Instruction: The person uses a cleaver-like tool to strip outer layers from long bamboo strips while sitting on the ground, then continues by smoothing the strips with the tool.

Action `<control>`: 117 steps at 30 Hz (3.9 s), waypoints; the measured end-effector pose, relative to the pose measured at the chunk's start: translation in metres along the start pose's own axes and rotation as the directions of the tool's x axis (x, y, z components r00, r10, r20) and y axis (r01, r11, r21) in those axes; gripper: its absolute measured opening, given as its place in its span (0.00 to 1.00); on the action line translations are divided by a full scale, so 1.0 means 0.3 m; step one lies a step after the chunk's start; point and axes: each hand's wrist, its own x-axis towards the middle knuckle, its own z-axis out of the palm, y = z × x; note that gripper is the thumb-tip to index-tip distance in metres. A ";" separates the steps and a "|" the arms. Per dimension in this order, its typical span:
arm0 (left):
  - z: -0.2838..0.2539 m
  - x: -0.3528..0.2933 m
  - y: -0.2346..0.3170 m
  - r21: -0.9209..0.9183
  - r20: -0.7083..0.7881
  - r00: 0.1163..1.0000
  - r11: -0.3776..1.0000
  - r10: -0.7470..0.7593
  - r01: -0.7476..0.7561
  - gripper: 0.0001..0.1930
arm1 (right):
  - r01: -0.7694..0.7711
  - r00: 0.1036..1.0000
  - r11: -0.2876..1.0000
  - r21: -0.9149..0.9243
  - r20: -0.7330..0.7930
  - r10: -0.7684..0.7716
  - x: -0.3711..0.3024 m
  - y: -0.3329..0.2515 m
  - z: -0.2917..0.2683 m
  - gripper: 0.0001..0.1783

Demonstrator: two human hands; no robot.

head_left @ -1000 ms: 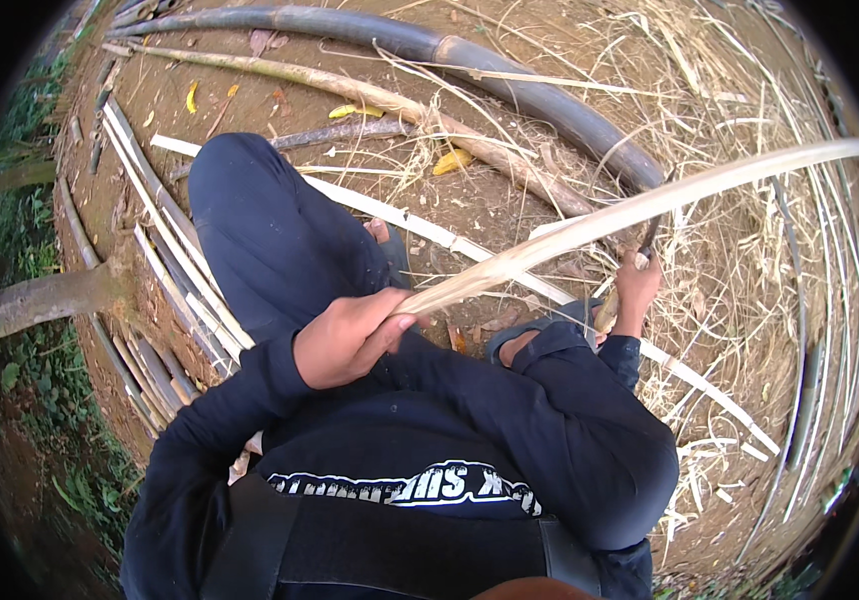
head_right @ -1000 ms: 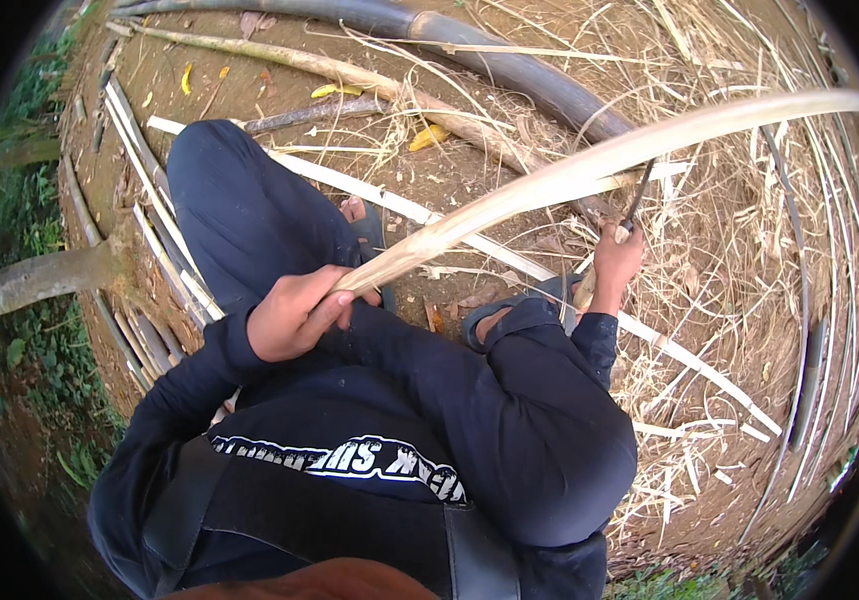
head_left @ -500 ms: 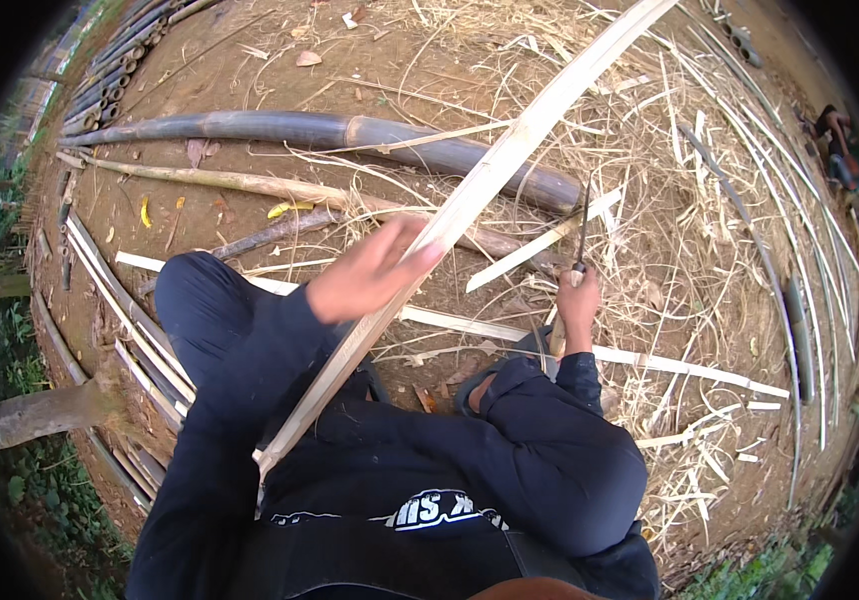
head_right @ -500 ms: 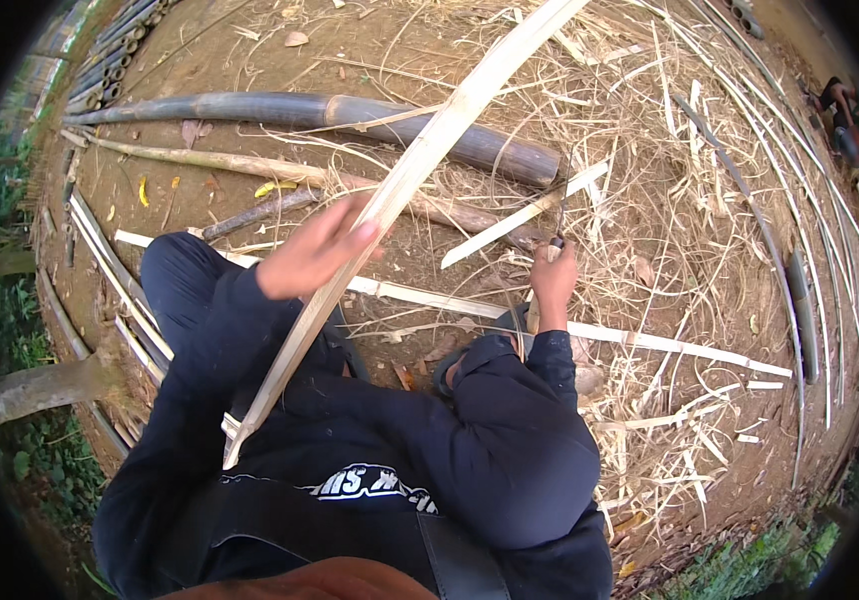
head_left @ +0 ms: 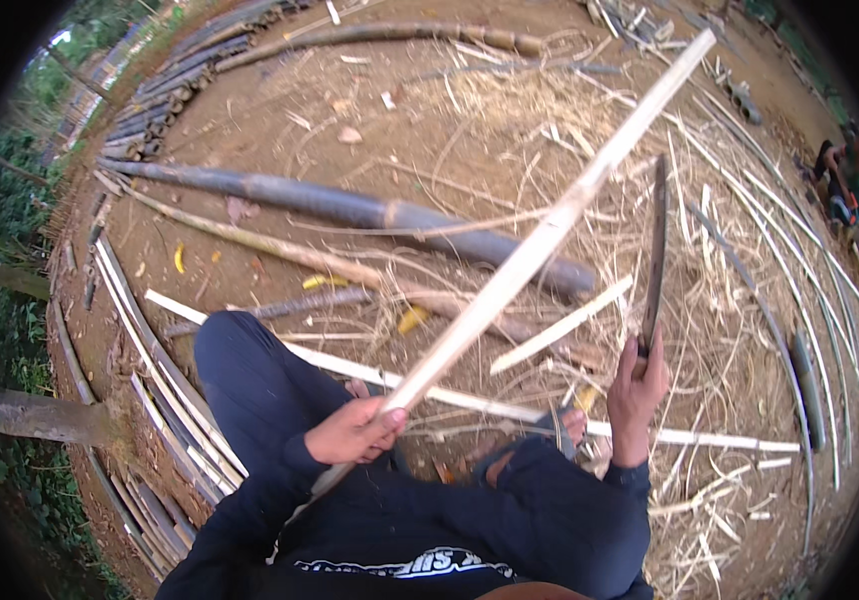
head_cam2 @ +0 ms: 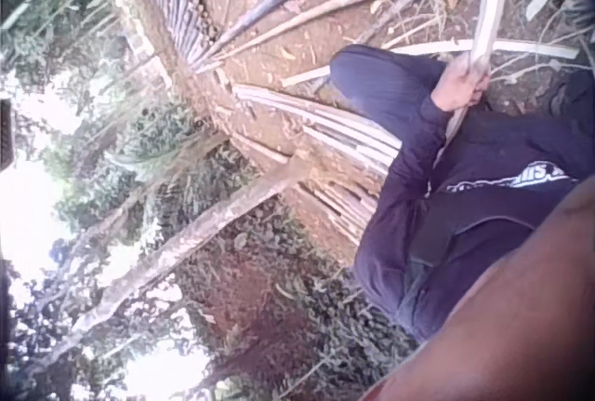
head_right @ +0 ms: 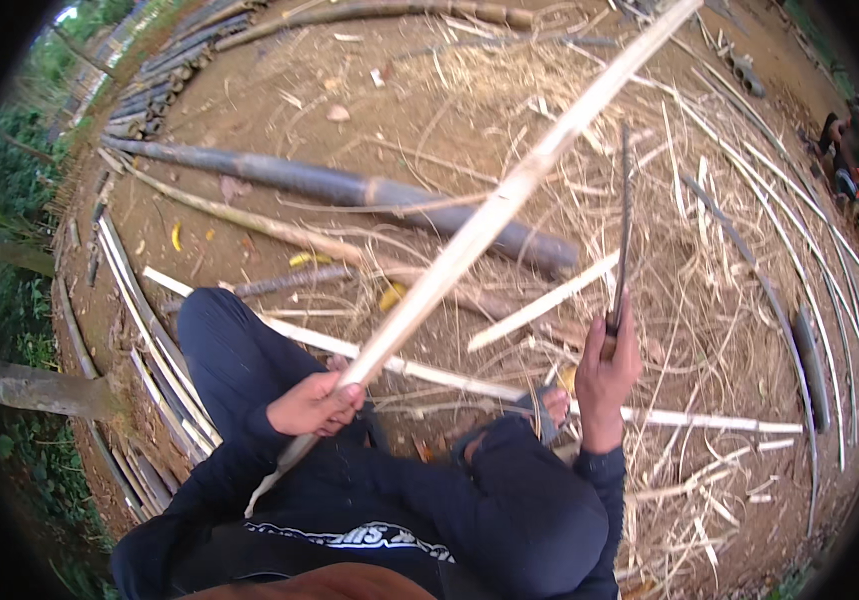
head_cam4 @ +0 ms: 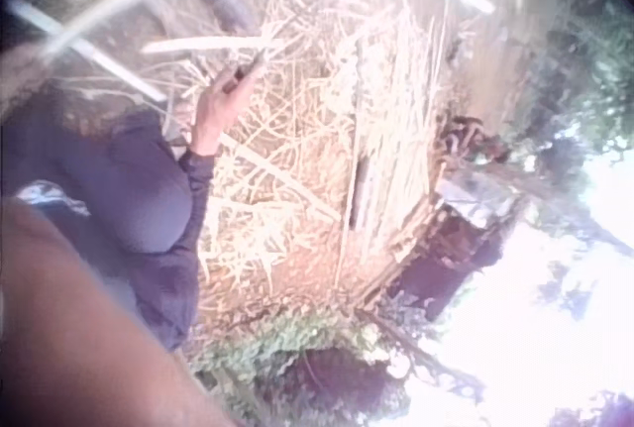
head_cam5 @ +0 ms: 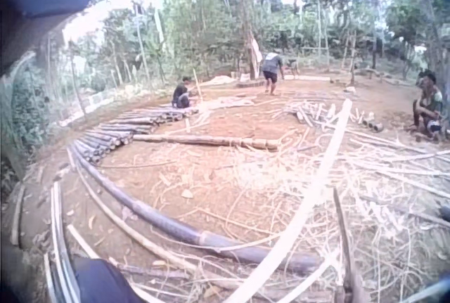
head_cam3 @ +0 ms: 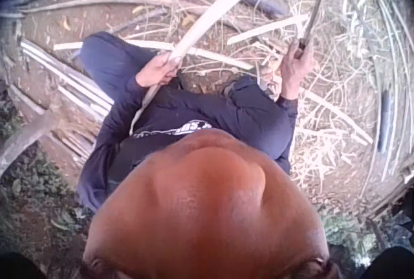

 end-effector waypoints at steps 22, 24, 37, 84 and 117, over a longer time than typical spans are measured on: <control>0.063 0.182 0.077 0.010 -0.002 1.000 1.000 0.001 -0.001 0.17 | 0.806 0.524 0.574 -0.145 0.626 -0.578 0.168 -0.169 -0.075 0.33; 0.071 0.174 0.079 0.069 -0.047 0.999 0.997 0.025 -0.022 0.18 | 0.629 0.712 0.738 -0.244 0.562 -0.420 0.242 -0.101 -0.097 0.35; 0.017 0.160 0.089 -0.027 0.080 0.996 0.999 -0.035 0.037 0.19 | 0.588 0.762 0.753 -0.295 0.514 -0.393 0.158 -0.098 -0.054 0.37; 0.055 0.062 0.044 0.047 0.005 0.998 0.997 -0.065 0.065 0.16 | 0.556 0.810 0.730 -0.398 0.457 -0.368 0.273 0.085 -0.012 0.29; -0.078 -0.379 -0.250 -0.082 -0.043 0.967 0.965 -0.251 0.247 0.16 | 0.177 0.961 0.723 -0.668 0.275 0.019 0.530 0.535 -0.087 0.24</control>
